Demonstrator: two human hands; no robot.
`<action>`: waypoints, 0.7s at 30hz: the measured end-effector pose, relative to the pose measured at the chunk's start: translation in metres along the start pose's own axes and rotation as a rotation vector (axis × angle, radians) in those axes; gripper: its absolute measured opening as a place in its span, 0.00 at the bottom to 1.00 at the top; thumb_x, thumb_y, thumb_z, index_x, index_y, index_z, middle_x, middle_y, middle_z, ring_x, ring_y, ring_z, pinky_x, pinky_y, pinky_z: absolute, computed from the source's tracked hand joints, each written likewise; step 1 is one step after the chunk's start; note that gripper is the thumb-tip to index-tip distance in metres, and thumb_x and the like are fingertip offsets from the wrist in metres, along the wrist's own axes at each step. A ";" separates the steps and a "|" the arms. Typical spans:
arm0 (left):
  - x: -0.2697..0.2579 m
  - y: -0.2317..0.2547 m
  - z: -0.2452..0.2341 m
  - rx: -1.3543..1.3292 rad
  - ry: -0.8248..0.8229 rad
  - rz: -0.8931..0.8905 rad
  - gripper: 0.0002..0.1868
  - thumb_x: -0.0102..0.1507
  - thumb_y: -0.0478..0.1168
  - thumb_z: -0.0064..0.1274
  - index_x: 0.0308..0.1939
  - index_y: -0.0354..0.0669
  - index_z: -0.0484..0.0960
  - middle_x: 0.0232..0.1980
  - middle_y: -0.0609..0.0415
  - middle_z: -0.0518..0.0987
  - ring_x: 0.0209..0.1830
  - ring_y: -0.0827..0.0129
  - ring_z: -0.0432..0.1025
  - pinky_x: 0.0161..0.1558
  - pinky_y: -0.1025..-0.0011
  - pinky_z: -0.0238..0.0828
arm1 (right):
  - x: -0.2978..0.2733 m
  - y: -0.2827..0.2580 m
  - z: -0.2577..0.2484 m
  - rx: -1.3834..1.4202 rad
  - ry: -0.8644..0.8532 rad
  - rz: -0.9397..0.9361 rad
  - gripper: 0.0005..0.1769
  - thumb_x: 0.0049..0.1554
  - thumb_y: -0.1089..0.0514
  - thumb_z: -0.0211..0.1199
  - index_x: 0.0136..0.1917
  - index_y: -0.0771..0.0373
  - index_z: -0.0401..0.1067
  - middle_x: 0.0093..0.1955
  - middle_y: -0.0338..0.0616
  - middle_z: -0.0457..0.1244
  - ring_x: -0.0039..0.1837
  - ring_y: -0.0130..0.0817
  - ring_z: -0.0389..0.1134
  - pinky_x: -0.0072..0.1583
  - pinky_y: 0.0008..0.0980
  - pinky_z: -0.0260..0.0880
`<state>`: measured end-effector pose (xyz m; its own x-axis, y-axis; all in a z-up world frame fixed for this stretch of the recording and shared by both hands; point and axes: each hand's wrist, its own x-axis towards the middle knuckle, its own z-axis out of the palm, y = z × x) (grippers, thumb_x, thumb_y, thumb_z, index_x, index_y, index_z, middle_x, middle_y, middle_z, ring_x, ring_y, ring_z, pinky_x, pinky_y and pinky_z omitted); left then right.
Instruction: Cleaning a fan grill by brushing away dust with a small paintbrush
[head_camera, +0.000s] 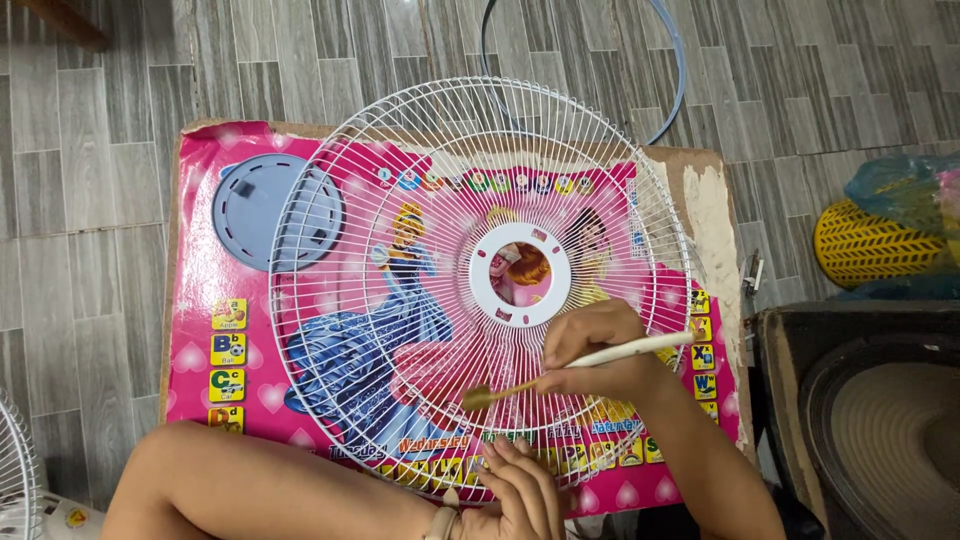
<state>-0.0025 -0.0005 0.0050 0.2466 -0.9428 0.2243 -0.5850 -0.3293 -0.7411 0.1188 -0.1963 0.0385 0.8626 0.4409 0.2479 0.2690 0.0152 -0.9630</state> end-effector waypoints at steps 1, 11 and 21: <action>0.000 -0.001 0.000 0.003 0.012 -0.007 0.08 0.57 0.26 0.69 0.35 0.25 0.83 0.25 0.43 0.82 0.22 0.65 0.79 0.20 0.80 0.77 | -0.001 0.002 0.000 -0.029 -0.004 -0.016 0.17 0.38 0.66 0.81 0.32 0.58 0.72 0.35 0.40 0.71 0.28 0.18 0.62 0.30 0.19 0.56; 0.000 -0.007 -0.003 -0.014 -0.021 0.036 0.07 0.59 0.26 0.66 0.36 0.21 0.83 0.27 0.39 0.83 0.23 0.63 0.80 0.21 0.79 0.79 | -0.002 0.004 0.000 0.099 -0.020 -0.022 0.14 0.46 0.66 0.75 0.28 0.59 0.69 0.32 0.43 0.70 0.26 0.20 0.62 0.28 0.17 0.58; 0.000 0.006 -0.002 0.030 -0.004 -0.026 0.07 0.59 0.28 0.67 0.35 0.27 0.84 0.26 0.44 0.82 0.23 0.65 0.79 0.21 0.80 0.76 | 0.012 -0.020 0.008 -0.188 -0.059 -0.027 0.20 0.43 0.70 0.72 0.25 0.58 0.62 0.24 0.36 0.64 0.24 0.24 0.56 0.29 0.23 0.53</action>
<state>-0.0076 -0.0024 0.0023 0.2644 -0.9336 0.2418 -0.5545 -0.3523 -0.7539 0.1205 -0.1842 0.0603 0.8289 0.4946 0.2612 0.3717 -0.1381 -0.9180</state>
